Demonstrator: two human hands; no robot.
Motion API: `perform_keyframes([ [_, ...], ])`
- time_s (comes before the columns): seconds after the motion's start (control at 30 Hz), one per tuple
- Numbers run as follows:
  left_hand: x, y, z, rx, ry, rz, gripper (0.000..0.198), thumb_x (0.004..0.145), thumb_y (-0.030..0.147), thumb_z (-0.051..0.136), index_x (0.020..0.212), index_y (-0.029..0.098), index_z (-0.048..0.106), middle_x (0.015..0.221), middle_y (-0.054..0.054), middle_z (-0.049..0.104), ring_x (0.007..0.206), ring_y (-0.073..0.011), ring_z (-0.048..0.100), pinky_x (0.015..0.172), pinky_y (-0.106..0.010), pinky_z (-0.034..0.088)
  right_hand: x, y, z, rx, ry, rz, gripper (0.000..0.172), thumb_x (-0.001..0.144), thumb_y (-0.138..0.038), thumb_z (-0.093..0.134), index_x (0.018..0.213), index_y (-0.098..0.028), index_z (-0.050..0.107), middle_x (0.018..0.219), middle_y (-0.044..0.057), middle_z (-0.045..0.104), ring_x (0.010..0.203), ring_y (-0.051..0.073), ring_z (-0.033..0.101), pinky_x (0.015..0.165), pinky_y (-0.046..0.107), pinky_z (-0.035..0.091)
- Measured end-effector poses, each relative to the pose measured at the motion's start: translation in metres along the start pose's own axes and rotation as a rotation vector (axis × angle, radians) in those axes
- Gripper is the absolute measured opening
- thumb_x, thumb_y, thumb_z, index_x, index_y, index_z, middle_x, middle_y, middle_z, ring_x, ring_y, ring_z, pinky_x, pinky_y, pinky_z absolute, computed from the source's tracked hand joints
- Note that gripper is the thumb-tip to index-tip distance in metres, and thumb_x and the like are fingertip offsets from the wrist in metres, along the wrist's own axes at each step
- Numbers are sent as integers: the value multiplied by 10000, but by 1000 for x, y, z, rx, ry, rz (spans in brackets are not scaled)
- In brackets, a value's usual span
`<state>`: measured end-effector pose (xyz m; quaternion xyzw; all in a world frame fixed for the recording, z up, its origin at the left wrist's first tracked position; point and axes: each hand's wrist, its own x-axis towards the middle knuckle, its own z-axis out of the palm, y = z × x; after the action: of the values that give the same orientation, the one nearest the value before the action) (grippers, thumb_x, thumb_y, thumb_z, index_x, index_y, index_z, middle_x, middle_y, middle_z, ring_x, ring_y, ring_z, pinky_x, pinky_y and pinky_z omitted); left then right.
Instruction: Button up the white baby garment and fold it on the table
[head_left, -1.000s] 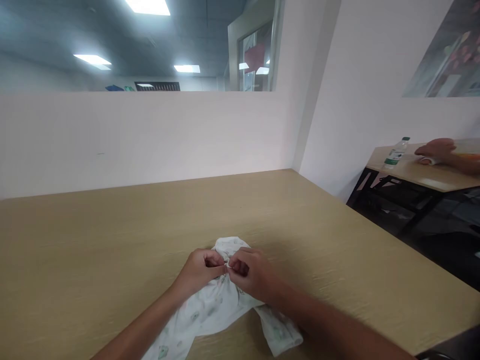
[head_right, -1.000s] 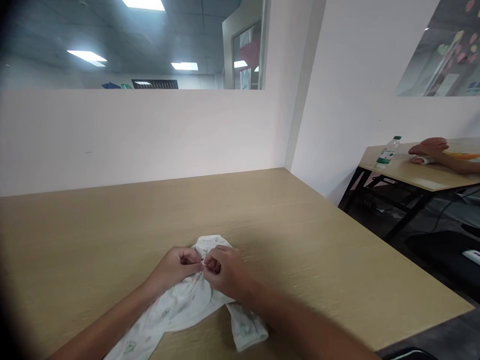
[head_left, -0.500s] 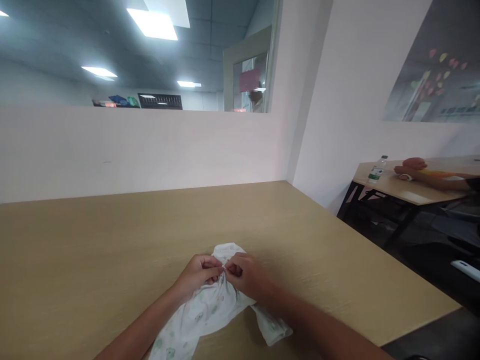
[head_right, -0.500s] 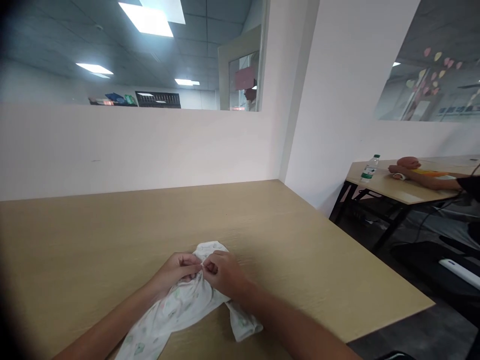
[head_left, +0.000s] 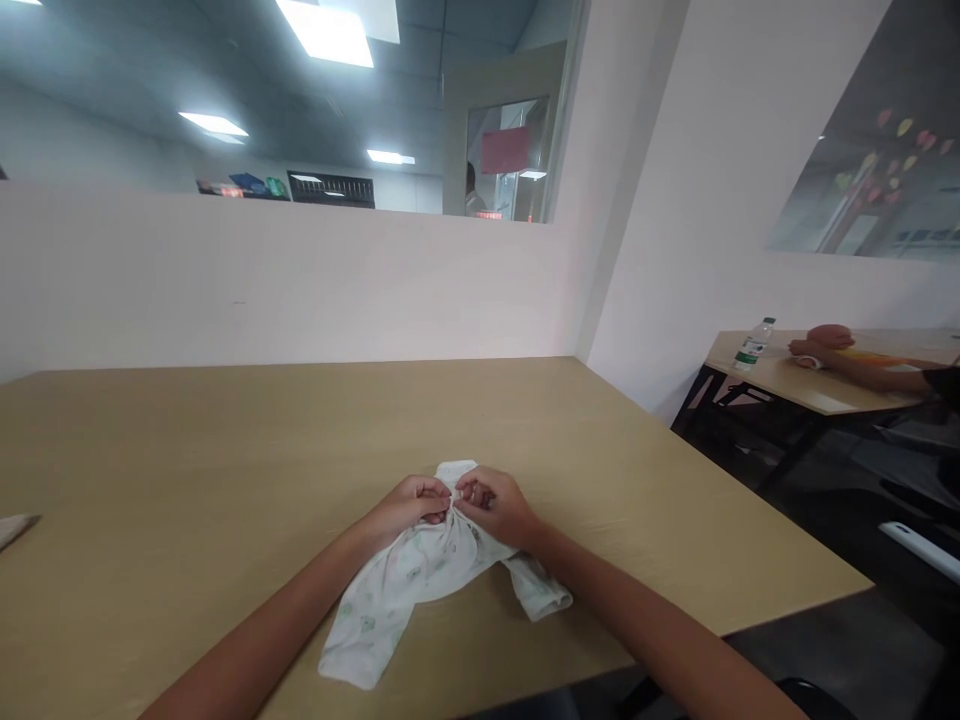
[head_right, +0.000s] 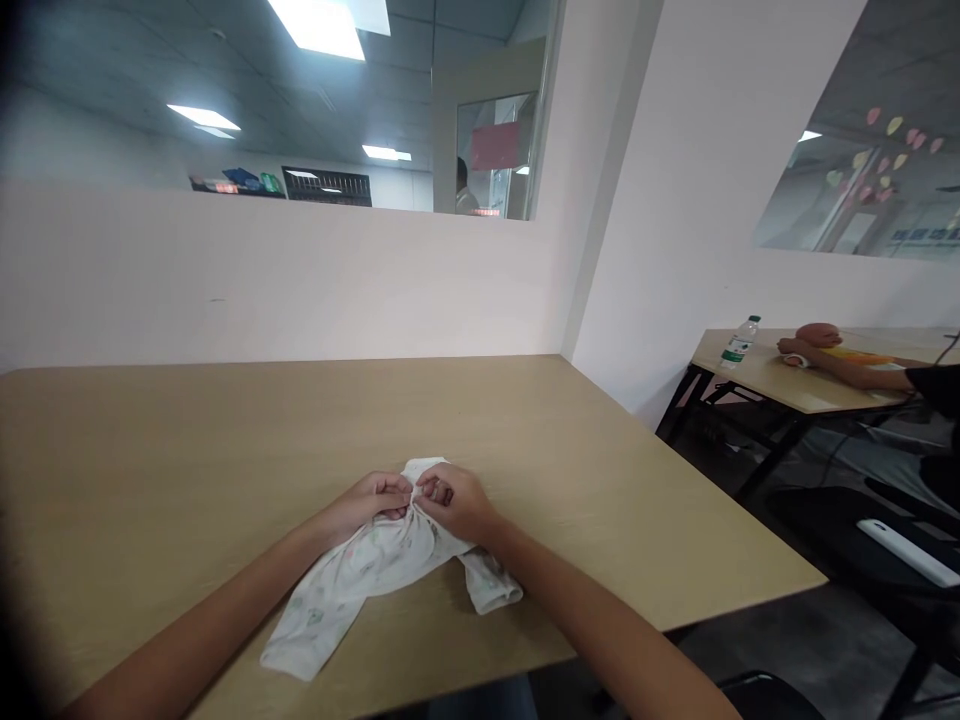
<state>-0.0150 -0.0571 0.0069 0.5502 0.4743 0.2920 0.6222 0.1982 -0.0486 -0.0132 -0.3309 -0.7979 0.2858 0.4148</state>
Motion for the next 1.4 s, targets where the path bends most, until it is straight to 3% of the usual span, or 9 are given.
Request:
perform_keyframes([
  [0.2,-2,-5,-1,79,-34,47,808,518,634,842,998,39,580,811,-16,543,683,34,458,631,-69,345,-3,2,8,80,24,-49,269,870,-407,736,955,-156,782,791,40,683,666,114,539,621,226,426],
  [0.33,0,-4,-6,138,-83,63,830,606,759,739,985,45,551,871,-41,556,718,15,487,659,-86,405,-1,8,12,124,7,33,330,828,-455,768,903,-134,783,740,32,682,631,108,510,595,229,394],
  [0.4,1,-5,-7,177,-106,65,823,610,740,755,1022,52,568,927,-53,570,747,13,495,678,-84,418,0,10,13,155,10,82,377,820,-487,774,926,-125,784,738,34,676,638,111,510,597,232,393],
  [0.67,7,-23,-4,262,-8,114,808,596,682,798,1093,74,611,976,-37,562,790,29,466,659,-26,352,-3,17,12,240,-15,145,452,764,-522,813,986,-130,775,822,55,711,718,131,582,664,246,452],
  [0.9,12,-29,-9,236,-55,103,802,669,726,728,1121,79,581,882,-19,517,705,49,401,615,-32,322,-3,28,8,210,-39,187,348,778,-445,799,925,-131,767,796,44,705,688,125,562,615,229,411],
  [1.07,8,-28,-6,172,1,93,777,665,661,766,1183,106,597,966,-37,559,745,40,458,640,-30,360,-3,16,5,195,-85,131,258,853,-383,723,899,-131,756,856,49,718,748,138,583,675,243,427],
  [1.4,-1,-15,0,74,31,99,791,600,624,815,1081,30,610,932,-82,620,726,9,527,657,-71,407,-4,11,4,209,-16,123,183,888,-317,679,879,-136,703,812,33,678,728,130,567,681,243,427],
])
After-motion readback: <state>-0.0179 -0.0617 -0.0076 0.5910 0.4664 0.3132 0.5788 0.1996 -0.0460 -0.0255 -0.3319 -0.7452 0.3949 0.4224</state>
